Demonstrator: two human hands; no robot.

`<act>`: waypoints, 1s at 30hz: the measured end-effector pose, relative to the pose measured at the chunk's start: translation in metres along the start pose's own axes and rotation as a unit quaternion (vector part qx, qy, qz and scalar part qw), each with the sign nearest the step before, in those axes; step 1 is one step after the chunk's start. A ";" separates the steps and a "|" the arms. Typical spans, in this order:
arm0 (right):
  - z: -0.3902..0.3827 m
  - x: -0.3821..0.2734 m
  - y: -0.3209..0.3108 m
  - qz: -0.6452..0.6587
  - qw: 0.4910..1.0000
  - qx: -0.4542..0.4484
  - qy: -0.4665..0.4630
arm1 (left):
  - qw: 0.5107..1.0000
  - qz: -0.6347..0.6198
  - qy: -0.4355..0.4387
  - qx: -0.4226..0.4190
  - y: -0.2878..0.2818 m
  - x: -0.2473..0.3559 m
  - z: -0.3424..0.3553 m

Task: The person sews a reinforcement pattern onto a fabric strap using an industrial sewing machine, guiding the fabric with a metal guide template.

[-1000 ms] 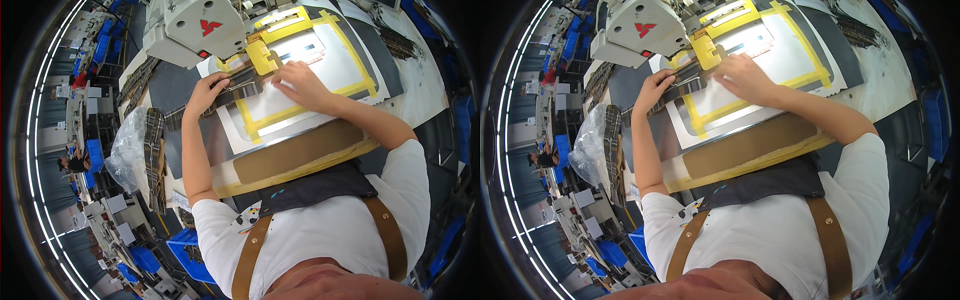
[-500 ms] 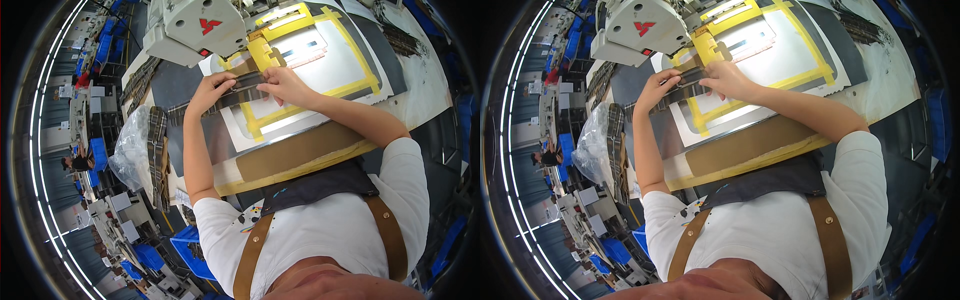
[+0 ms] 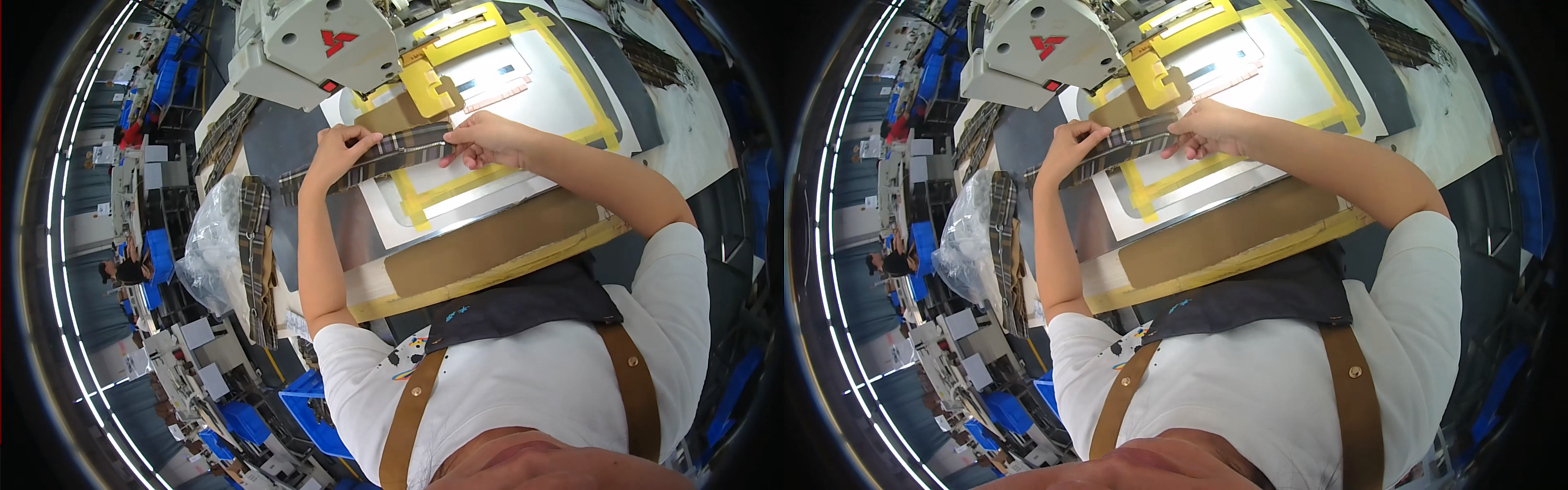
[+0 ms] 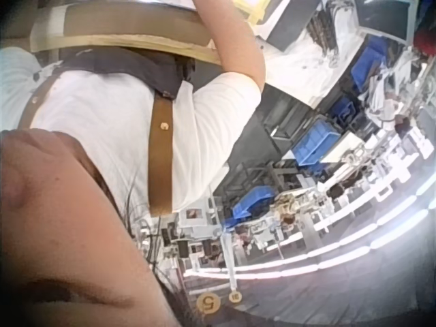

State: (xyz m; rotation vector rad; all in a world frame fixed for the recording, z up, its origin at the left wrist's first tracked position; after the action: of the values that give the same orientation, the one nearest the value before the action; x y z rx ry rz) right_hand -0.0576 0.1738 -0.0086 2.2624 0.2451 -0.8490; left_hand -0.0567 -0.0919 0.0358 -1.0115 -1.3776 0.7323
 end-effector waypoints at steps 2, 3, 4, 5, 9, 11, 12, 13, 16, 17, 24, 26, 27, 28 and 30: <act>0.001 -0.001 -0.002 0.019 1.000 -0.002 0.010 | 1.000 0.028 0.011 -0.005 0.000 0.001 0.003; 0.003 -0.003 -0.005 0.009 1.000 0.010 0.001 | 0.998 0.057 0.021 -0.009 -0.001 0.006 0.005; 0.005 -0.005 -0.009 0.000 1.000 0.021 -0.008 | 0.998 0.057 0.023 -0.011 -0.002 0.010 0.006; 0.007 -0.006 -0.013 0.002 1.000 0.023 -0.008 | 0.997 0.070 0.018 -0.011 -0.002 0.013 0.006; 0.010 -0.017 -0.023 -0.062 0.996 0.045 -0.054 | 0.994 0.103 0.023 0.026 -0.001 0.020 0.009; 0.007 -0.029 -0.028 -0.122 0.985 0.062 -0.104 | 0.994 0.095 0.029 0.054 0.001 0.020 0.012; 0.004 -0.031 -0.030 -0.120 0.985 0.063 -0.103 | 0.992 0.087 0.035 0.085 0.000 0.022 0.014; 0.000 -0.041 -0.032 -0.206 0.961 0.086 -0.161 | 0.992 0.087 0.035 0.083 0.001 0.022 0.014; -0.006 -0.056 -0.048 -0.311 0.915 0.105 -0.234 | 0.988 0.108 0.045 0.097 0.001 0.023 0.016; -0.007 -0.065 -0.052 -0.378 0.855 0.127 -0.332 | 0.979 0.121 0.088 0.138 0.000 0.026 0.015; -0.010 -0.071 -0.055 -0.455 0.738 0.105 -0.487 | 0.988 0.083 0.025 0.130 0.006 0.013 0.022; -0.008 -0.068 -0.055 -0.452 0.741 0.095 -0.488 | 0.987 0.089 0.024 0.128 0.009 0.013 0.022; -0.010 -0.067 -0.054 -0.458 0.724 0.105 -0.505 | 0.987 0.093 0.023 0.128 0.009 0.015 0.022; -0.013 -0.065 -0.052 -0.464 0.707 0.114 -0.521 | 0.987 0.094 0.022 0.125 0.009 0.016 0.023; -0.017 -0.062 -0.051 -0.459 0.709 0.112 -0.524 | 0.985 0.112 0.044 0.125 0.009 0.022 0.026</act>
State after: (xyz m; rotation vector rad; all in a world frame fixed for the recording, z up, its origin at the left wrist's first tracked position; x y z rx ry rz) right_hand -0.1169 0.2267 0.0124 1.3479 0.7558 -2.6218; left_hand -0.0789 -0.0643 0.0355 -0.9941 -1.0746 0.9886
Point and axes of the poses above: each hand's wrist, its own z-axis towards the middle knuckle, its own y-axis out of the palm, x = y × z, the point moved 6 cm from there along z, towards the middle knuckle, and after that the axes turned 11 degrees about z, right-handed, at the moved point
